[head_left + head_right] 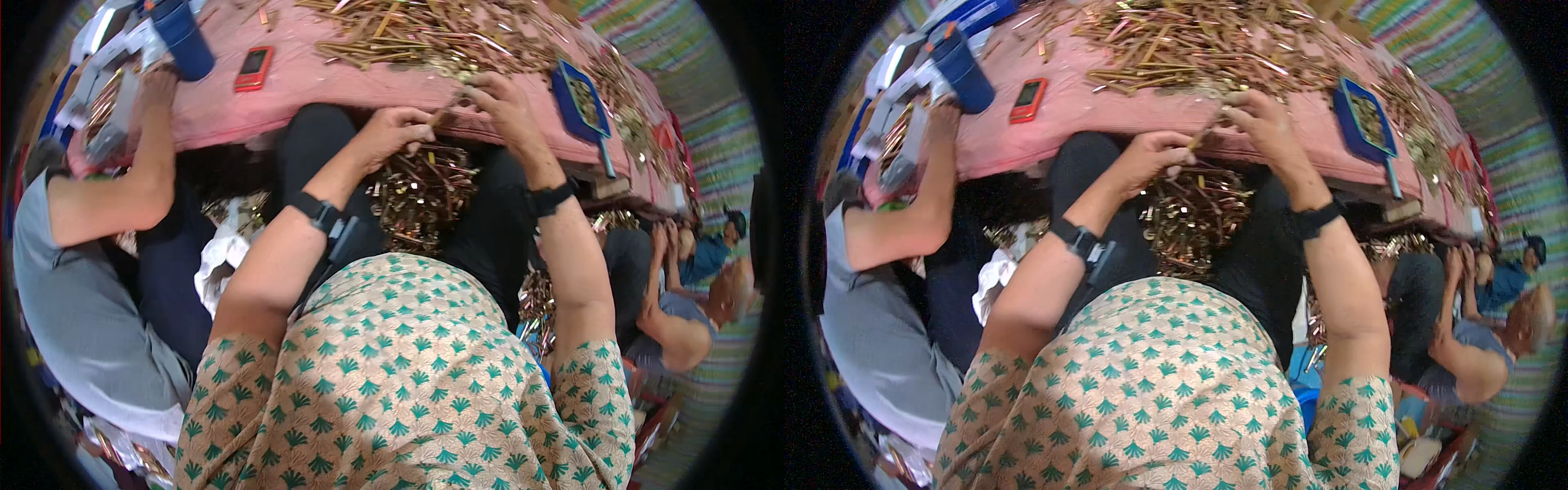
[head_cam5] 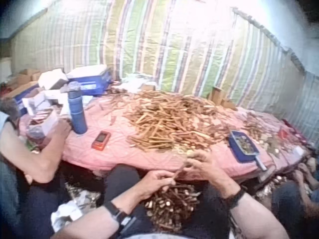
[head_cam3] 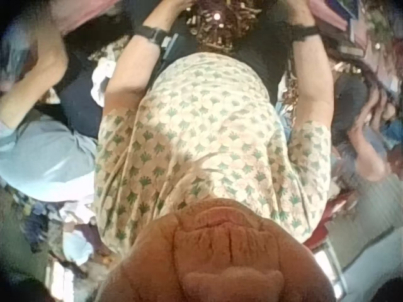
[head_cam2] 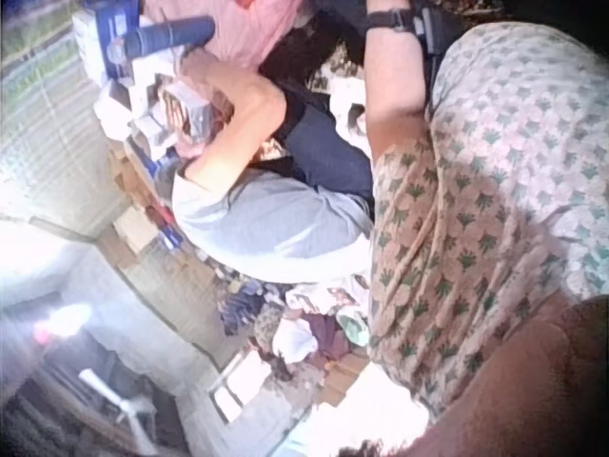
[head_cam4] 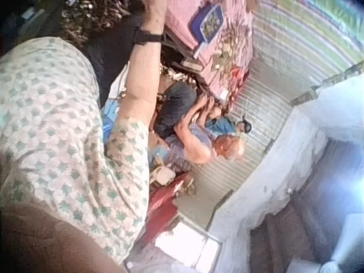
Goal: Assembling small metal components by placing washers onto copper tubes.
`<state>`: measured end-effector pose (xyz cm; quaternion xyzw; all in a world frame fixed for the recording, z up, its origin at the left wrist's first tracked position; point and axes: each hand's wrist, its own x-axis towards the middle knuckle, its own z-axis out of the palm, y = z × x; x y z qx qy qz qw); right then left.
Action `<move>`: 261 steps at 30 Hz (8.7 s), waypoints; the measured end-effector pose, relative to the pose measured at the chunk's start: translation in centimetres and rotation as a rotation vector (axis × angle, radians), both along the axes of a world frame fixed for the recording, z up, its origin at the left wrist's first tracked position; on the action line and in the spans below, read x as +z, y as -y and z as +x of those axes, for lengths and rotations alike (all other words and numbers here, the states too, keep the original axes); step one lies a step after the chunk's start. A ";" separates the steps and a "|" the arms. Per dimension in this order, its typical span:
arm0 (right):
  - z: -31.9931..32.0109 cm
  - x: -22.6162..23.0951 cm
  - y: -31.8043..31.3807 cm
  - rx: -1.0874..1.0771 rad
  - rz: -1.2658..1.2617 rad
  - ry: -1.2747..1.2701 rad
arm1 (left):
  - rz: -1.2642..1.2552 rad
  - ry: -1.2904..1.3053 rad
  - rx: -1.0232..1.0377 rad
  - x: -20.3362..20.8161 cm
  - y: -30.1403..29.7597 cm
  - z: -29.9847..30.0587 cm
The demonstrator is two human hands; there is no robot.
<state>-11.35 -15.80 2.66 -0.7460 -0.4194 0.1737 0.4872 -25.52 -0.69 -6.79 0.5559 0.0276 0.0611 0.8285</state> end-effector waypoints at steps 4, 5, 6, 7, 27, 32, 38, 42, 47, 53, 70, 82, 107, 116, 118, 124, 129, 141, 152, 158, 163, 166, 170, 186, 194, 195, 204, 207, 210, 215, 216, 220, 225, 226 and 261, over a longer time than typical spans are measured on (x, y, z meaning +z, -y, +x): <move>-1.5 1.4 0.2 0.023 -0.059 0.191 | -0.004 0.058 0.029 0.3 0.2 -1.1; -2.0 2.5 0.7 0.028 -0.198 0.490 | 0.029 0.064 0.032 1.2 0.6 -1.7; -2.8 2.4 0.0 0.096 -0.184 0.363 | 0.059 0.089 0.079 0.7 0.4 -2.6; -3.5 2.0 -0.6 0.097 -0.130 0.232 | 0.089 0.181 0.110 -0.5 0.2 -3.0; 0.2 -0.3 1.7 0.157 -0.068 0.012 | 0.280 0.061 0.233 2.9 2.1 -6.6; -3.6 4.5 3.3 0.227 -0.341 0.362 | 0.283 0.044 0.155 4.1 3.6 -7.1; -8.1 6.9 5.0 0.017 -0.278 0.690 | 0.329 0.021 0.119 3.3 3.9 -6.3; -6.3 5.8 5.0 0.018 -0.293 0.756 | 0.411 0.131 0.159 3.5 4.5 -6.6; -6.7 5.6 5.4 -0.021 -0.275 0.805 | 0.412 0.170 0.180 4.1 5.1 -7.1; -4.4 1.6 4.3 0.023 -0.153 0.374 | 0.309 0.094 0.220 2.3 5.3 -6.5; 3.2 -5.3 3.6 0.368 0.039 0.814 | 0.341 0.138 0.203 2.9 3.6 -9.3; -5.0 0.0 2.7 0.312 -0.078 -0.232 | 0.239 -0.140 0.053 1.2 3.3 -8.7; 6.7 -4.3 -12.5 0.066 -0.159 0.977 | 0.144 -0.191 0.242 0.2 -1.9 -3.0; 7.5 -1.2 -11.6 0.133 -0.404 0.893 | 0.175 -0.165 0.294 0.0 -1.9 -2.2; 6.6 0.3 -10.5 0.115 -0.300 0.740 | 0.096 -0.140 0.383 -0.3 -2.1 -1.9; 3.8 3.4 -6.7 0.404 -0.432 0.791 | 0.212 0.061 0.733 -0.9 -1.7 -1.4; 1.1 2.5 -5.5 0.672 -0.478 0.899 | 0.747 0.142 0.526 -0.4 -0.4 -1.9; 4.1 1.4 -6.7 0.374 -0.407 0.212 | -0.069 -0.248 0.136 0.2 -0.2 -2.0; 8.5 -3.2 -8.7 0.034 -0.372 0.818 | -0.194 -0.221 0.081 1.0 -0.9 -2.5; 7.8 -4.0 -9.3 -0.035 -0.406 0.801 | -0.271 -0.133 0.075 -0.1 -0.8 -2.2; 8.3 -4.5 -7.7 -0.036 -0.200 0.824 | -0.271 -0.086 0.060 -0.4 -0.8 -1.9; 8.2 -3.8 -6.9 -0.019 -0.156 0.734 | -0.283 -0.093 0.077 -0.3 -0.8 -2.0; 6.7 -3.4 -5.9 -0.119 -0.090 0.545 | -0.324 -0.120 0.097 -0.4 -0.8 -1.9; -2.2 -3.7 -4.8 -0.020 0.192 0.835 | -0.236 -0.264 0.084 0.5 -0.2 -2.0; -2.6 -2.3 -4.6 -0.057 0.262 0.684 | -0.367 -0.160 0.051 0.6 -0.5 -2.0; -2.6 -2.3 -4.6 -0.024 0.263 0.775 | -0.375 -0.147 0.045 0.7 -0.4 -2.1; 0.6 -1.9 -4.6 -0.047 0.086 0.699 | -0.393 -0.099 0.120 0.3 -0.8 -2.0; 8.8 -1.8 -4.2 -0.353 0.053 0.935 | -0.366 -0.090 0.132 0.6 -0.6 -2.0; 12.1 -2.0 -3.7 -0.432 -0.341 1.044 | -0.322 -0.109 0.166 0.4 -0.6 -2.0; 14.2 -2.4 -4.1 -0.353 -0.398 0.857 | -0.237 -0.144 0.188 0.3 -0.3 -1.9; 14.2 -2.4 -4.1 -0.354 -0.440 0.818 | -0.237 -0.139 0.185 0.1 -0.4 -1.8; 12.0 -2.2 -3.5 -0.335 -0.304 0.912 | -0.206 -0.149 0.202 0.0 -0.4 -1.9; 6.2 0.3 -2.7 0.062 -0.087 0.960 | -0.179 -0.135 0.200 -0.3 -0.5 -1.8; 4.9 0.7 -1.9 0.091 -0.062 1.051 | -0.148 -0.134 0.192 -0.1 -0.3 -1.5; -1.7 -3.9 -0.6 0.145 0.067 -0.433 | -0.141 -0.152 0.010 -0.5 0.4 -1.5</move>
